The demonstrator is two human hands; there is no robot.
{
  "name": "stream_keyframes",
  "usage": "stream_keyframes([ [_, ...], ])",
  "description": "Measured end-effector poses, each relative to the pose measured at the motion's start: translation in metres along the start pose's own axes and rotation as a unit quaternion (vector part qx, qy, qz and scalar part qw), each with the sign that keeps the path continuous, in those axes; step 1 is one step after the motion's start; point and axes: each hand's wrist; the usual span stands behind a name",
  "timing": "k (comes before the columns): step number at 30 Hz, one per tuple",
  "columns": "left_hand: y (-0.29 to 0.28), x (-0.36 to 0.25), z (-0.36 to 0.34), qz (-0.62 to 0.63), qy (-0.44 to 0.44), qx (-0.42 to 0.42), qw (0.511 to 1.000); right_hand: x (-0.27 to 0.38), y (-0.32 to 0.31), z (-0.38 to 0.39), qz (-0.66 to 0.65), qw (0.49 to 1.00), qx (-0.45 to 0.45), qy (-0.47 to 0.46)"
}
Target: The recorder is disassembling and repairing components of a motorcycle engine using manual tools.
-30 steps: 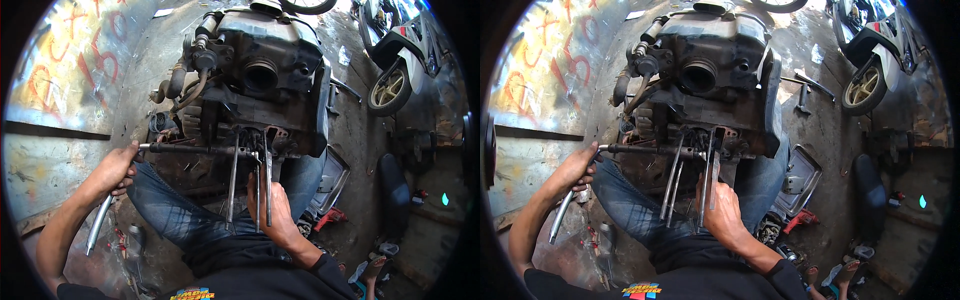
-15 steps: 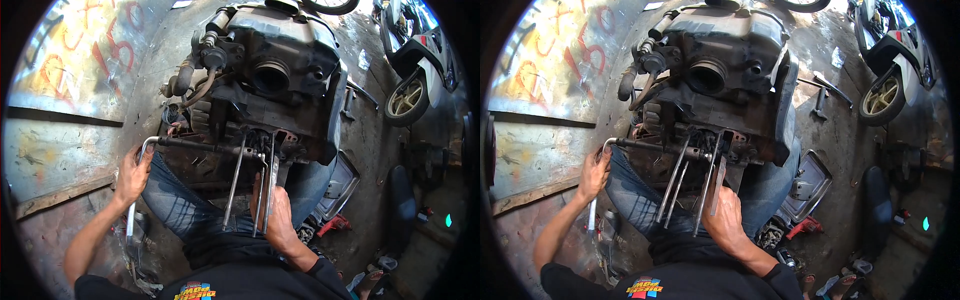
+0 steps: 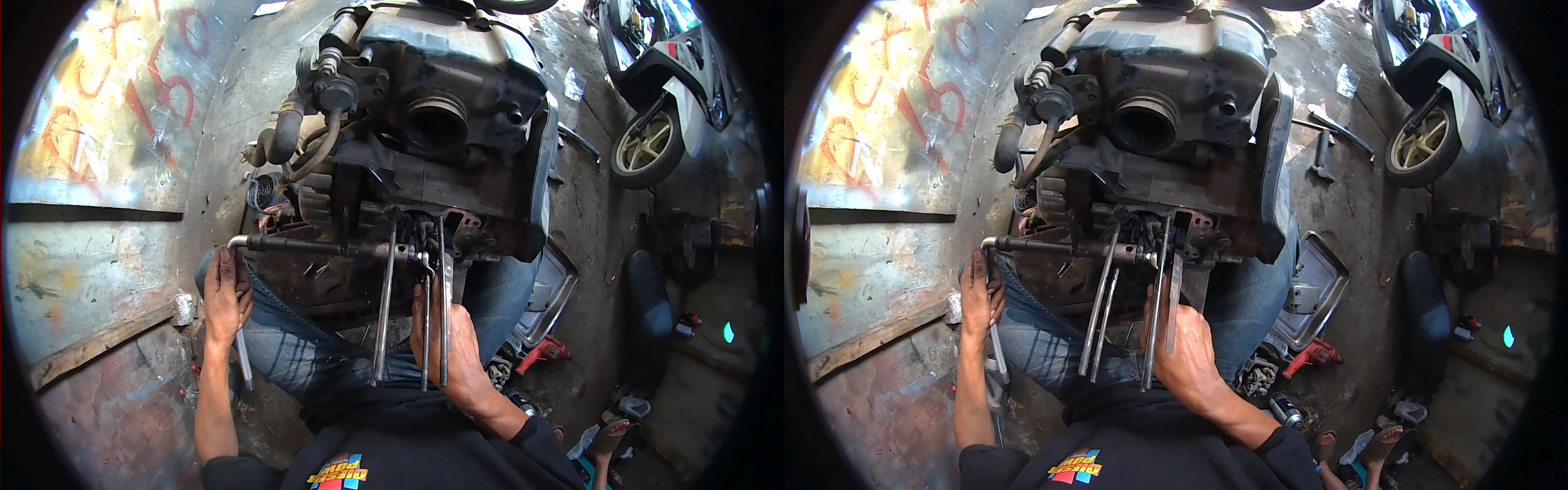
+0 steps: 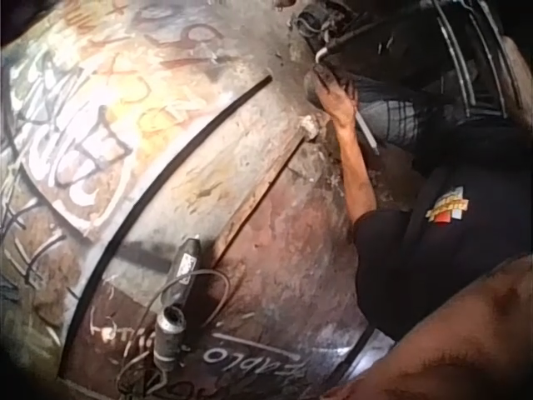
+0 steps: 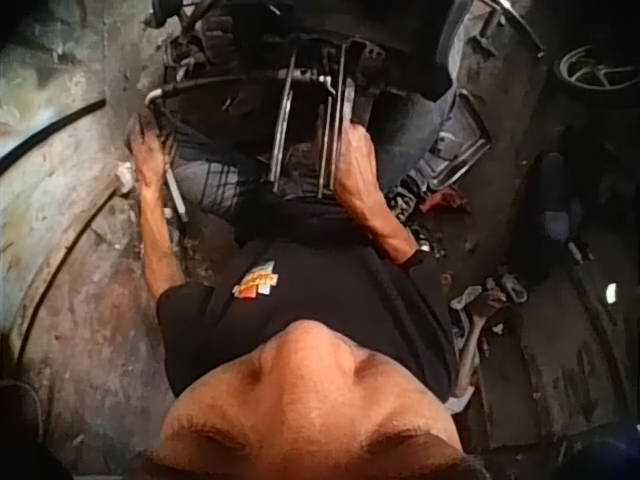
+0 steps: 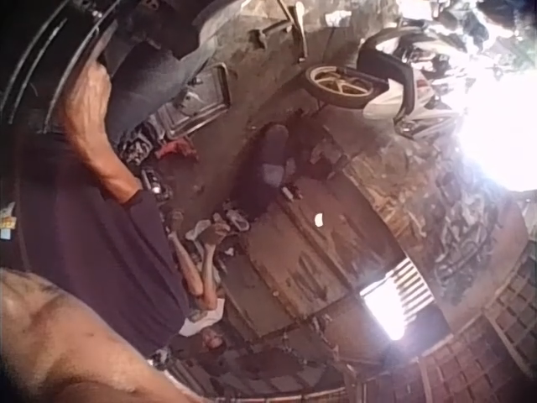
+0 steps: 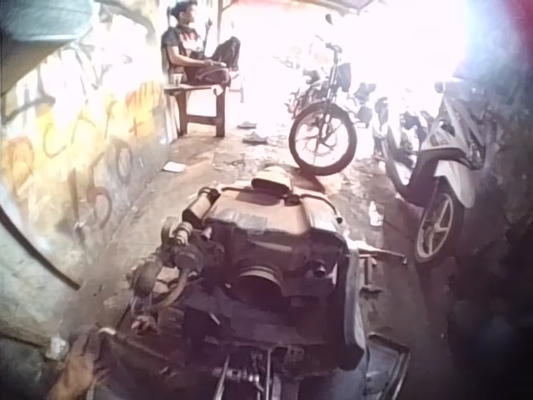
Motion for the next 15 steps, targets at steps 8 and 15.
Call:
stream_keyframes([
  [8, -0.014, -0.035, 0.018, 0.025, -0.125, -0.004, 0.992, 0.004, -0.002, 0.001, 0.037, 0.997, 0.018, 0.059],
  [15, -0.004, -0.078, 0.008, -0.006, -0.102, 0.023, 0.995, 0.001, 0.0, 0.002, 0.055, 0.998, -0.03, -0.014],
])
Point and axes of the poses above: each hand's wrist, its own z-axis away from the middle knuckle, its own y-axis out of the palm, x = y × z, and after that the axes turned 9 degrees about y, right-handed
